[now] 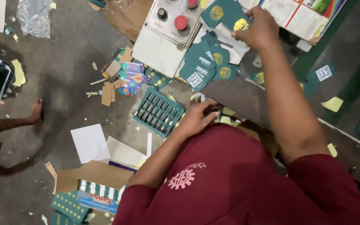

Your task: The person checks, folds, and stacks small green printed cardstock boxes or covers in a print shop.

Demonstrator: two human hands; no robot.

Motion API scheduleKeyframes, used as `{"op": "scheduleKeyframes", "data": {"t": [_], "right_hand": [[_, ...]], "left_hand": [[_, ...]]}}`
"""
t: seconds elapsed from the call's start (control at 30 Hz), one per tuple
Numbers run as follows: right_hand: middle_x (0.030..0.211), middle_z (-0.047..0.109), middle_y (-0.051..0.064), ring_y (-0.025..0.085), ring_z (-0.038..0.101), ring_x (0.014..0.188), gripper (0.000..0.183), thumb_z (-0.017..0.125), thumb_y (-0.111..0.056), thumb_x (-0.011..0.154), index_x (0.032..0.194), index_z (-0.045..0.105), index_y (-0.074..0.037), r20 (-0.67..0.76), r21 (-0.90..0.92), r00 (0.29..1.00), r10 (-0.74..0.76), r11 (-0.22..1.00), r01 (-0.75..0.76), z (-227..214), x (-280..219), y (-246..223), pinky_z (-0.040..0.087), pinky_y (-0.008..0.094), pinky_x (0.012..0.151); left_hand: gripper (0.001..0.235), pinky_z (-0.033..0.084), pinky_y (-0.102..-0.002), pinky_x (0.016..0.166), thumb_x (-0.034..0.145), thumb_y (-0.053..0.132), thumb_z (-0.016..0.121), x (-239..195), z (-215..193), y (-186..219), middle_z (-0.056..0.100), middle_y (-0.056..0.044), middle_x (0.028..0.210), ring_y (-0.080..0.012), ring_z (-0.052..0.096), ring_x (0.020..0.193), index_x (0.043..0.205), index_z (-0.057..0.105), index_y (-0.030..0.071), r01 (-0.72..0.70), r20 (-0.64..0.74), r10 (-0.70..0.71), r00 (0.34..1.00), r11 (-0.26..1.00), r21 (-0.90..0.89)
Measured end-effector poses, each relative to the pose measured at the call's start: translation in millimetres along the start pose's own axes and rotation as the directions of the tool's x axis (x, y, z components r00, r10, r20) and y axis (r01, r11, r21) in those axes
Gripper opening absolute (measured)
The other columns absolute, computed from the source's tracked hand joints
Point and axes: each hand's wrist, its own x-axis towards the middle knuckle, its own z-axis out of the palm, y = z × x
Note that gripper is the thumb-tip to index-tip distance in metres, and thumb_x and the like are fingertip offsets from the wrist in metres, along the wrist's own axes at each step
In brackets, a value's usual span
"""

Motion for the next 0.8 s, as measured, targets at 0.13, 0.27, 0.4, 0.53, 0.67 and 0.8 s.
{"op": "scheduleKeyframes", "data": {"t": [0.13, 0.27, 0.4, 0.53, 0.67, 0.8], "right_hand": [[0.112, 0.067, 0.022, 0.042, 0.065, 0.104, 0.069, 0.103, -0.043, 0.069, 0.114, 0.068, -0.003, 0.045, -0.091, 0.999, 0.020, 0.996, -0.016, -6, -8, -9, 0.051, 0.050, 0.087], [0.118, 0.071, 0.021, 0.041, 0.068, 0.108, 0.065, 0.097, -0.033, 0.077, 0.124, 0.067, -0.002, -0.017, 0.038, 0.999, -0.044, 0.998, 0.044, -10, -28, -7, 0.053, 0.049, 0.090], [0.122, 0.068, 0.025, 0.046, 0.065, 0.113, 0.048, 0.085, -0.023, 0.102, 0.133, 0.060, 0.003, -0.033, 0.060, 0.970, -0.241, 0.968, 0.243, -67, -98, -21, 0.052, 0.051, 0.092], [0.114, 0.062, 0.024, 0.045, 0.062, 0.099, 0.043, 0.079, -0.026, 0.105, 0.129, 0.058, 0.002, 0.074, 0.075, 0.989, -0.130, 0.989, 0.124, -100, -198, -20, 0.049, 0.051, 0.082], [0.106, 0.059, 0.021, 0.042, 0.060, 0.102, 0.029, 0.074, -0.018, 0.100, 0.116, 0.060, 0.001, 0.183, -0.158, 0.961, -0.208, 0.958, 0.238, -91, -254, -10, 0.049, 0.050, 0.087], [0.101, 0.061, 0.017, 0.041, 0.062, 0.098, 0.028, 0.074, -0.009, 0.089, 0.115, 0.064, -0.003, 0.122, -0.120, 0.961, -0.250, 0.957, 0.264, -97, -271, -21, 0.047, 0.053, 0.081]], "left_hand": [[0.043, 0.058, -0.036, 0.085, 0.096, 0.030, 0.072, 8, -5, 8, 0.074, -0.016, 0.114, -0.0276, 0.074, 0.098, 0.127, 0.064, 0.001, -0.030, 0.042, 0.032, 0.999, 0.998, -0.050], [0.037, 0.059, -0.036, 0.088, 0.097, 0.028, 0.073, 10, -9, 21, 0.075, -0.015, 0.110, -0.0255, 0.075, 0.101, 0.121, 0.066, 0.000, 0.020, 0.162, 0.004, 0.987, 0.989, -0.146], [0.036, 0.062, -0.035, 0.084, 0.096, 0.027, 0.071, 14, -10, 44, 0.076, -0.012, 0.106, -0.0231, 0.077, 0.096, 0.122, 0.065, 0.003, 0.072, 0.085, -0.055, 0.995, 0.973, -0.220], [0.033, 0.056, -0.040, 0.092, 0.098, 0.021, 0.073, 16, 8, 47, 0.073, -0.013, 0.109, -0.0302, 0.071, 0.103, 0.125, 0.066, 0.005, -0.200, -0.089, 0.206, 0.975, 0.977, 0.072], [0.048, 0.051, -0.045, 0.096, 0.094, 0.023, 0.073, 31, 26, 67, 0.066, -0.019, 0.121, -0.0380, 0.064, 0.113, 0.135, 0.057, 0.003, -0.401, -0.141, 0.459, 0.877, 0.862, 0.309], [0.052, 0.049, -0.048, 0.095, 0.096, 0.034, 0.068, 51, 68, 63, 0.063, -0.022, 0.125, -0.0405, 0.061, 0.114, 0.133, 0.054, 0.001, -0.463, -0.121, 0.527, 0.841, 0.818, 0.342]]}}
